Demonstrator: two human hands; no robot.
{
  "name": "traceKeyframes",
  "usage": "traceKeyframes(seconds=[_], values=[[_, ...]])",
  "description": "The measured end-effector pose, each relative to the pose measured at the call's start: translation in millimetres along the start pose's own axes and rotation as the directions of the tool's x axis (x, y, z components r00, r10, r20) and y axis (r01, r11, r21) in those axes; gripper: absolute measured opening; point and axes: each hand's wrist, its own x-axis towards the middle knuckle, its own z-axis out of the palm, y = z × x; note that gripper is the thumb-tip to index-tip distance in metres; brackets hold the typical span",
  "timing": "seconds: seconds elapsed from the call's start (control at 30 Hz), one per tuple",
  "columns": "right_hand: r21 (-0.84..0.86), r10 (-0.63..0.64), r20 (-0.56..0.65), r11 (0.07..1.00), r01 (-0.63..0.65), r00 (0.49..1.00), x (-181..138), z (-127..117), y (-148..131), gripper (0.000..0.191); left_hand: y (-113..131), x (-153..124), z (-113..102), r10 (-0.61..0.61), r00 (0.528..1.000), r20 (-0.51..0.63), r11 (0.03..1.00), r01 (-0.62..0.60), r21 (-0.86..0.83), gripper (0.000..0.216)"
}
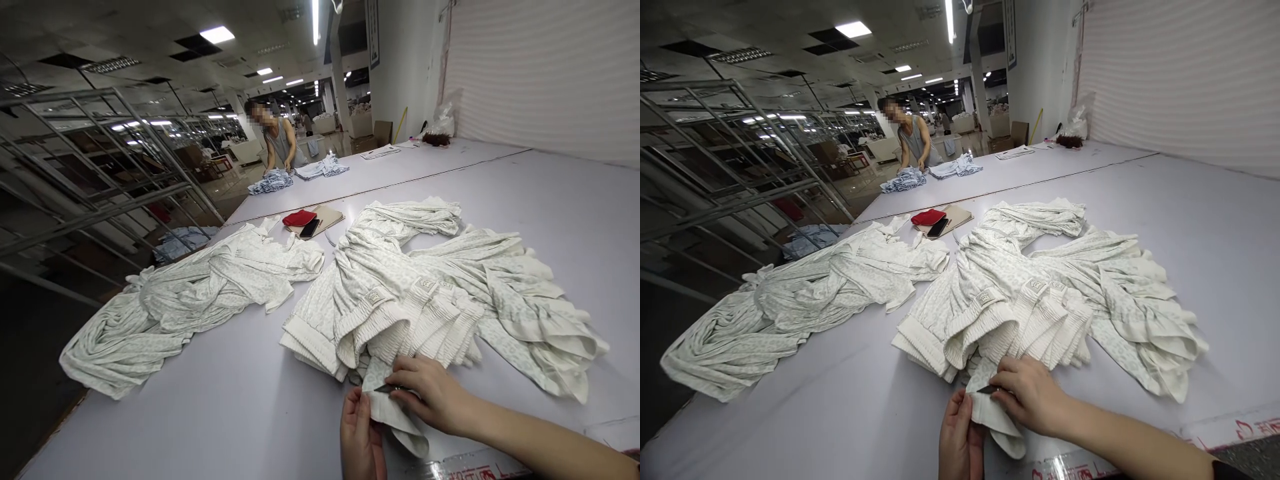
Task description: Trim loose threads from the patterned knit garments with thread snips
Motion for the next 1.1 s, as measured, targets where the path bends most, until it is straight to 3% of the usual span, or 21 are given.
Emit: traceKeyframes(seconds=[0.33, 0.53, 0.67, 0.77, 0.83, 0.9, 0.93, 0.97, 1.03, 1.1], values=[[-0.001, -0.012, -0.016, 1.000, 0.012, 1.000, -3, -7, 2, 0.023, -4, 7, -9, 0.021, 0.999, 0.044, 0.998, -0.023, 0.054, 0.040], [0.110, 0.050, -0.057, 0.993, -0.044, 0.997, -1, -5, 1, 0.023, -5, 1, -3, 0.042, 0.999, 0.034, 0.998, -0.043, 0.039, 0.040], [0.136, 0.102, -0.028, 0.986, -0.097, 0.994, -9, -1, -2, 0.020, -12, -9, 9, 0.157, 0.988, -0.001, 0.988, -0.157, 0.001, 0.046], [0.085, 0.097, -0.065, 0.992, -0.091, 0.993, -10, 5, 2, 0.027, -19, -14, 11, 0.393, 0.919, 0.019, 0.896, -0.387, 0.218, 0.052], [0.079, 0.055, -0.101, 0.996, -0.048, 0.993, -6, 8, 8, 0.030, -20, -14, 8, 0.573, 0.814, 0.094, 0.685, -0.539, 0.490, 0.034], [0.031, 0.014, -0.142, 0.999, -0.010, 0.990, 0, 8, 13, 0.029, -16, -12, 5, 0.659, 0.734, 0.166, 0.484, -0.582, 0.653, 0.031], [-0.011, 0.010, -0.155, 1.000, -0.012, 0.988, 4, 8, 15, 0.028, -14, -11, 4, 0.654, 0.737, 0.167, 0.468, -0.569, 0.677, 0.037], [-0.054, 0.021, -0.158, 0.998, -0.030, 0.987, 8, 6, 17, 0.028, -12, -10, 4, 0.617, 0.773, 0.146, 0.517, -0.538, 0.666, 0.044], [-0.092, 0.077, -0.118, 0.992, -0.088, 0.990, 13, 2, 17, 0.029, -10, -8, 5, 0.450, 0.890, 0.072, 0.709, -0.405, 0.577, 0.054], [-0.034, 0.139, -0.040, 0.989, -0.141, 0.989, 16, -5, 14, 0.028, -10, -7, 6, 0.259, 0.966, 0.016, 0.861, -0.238, 0.450, 0.055]])
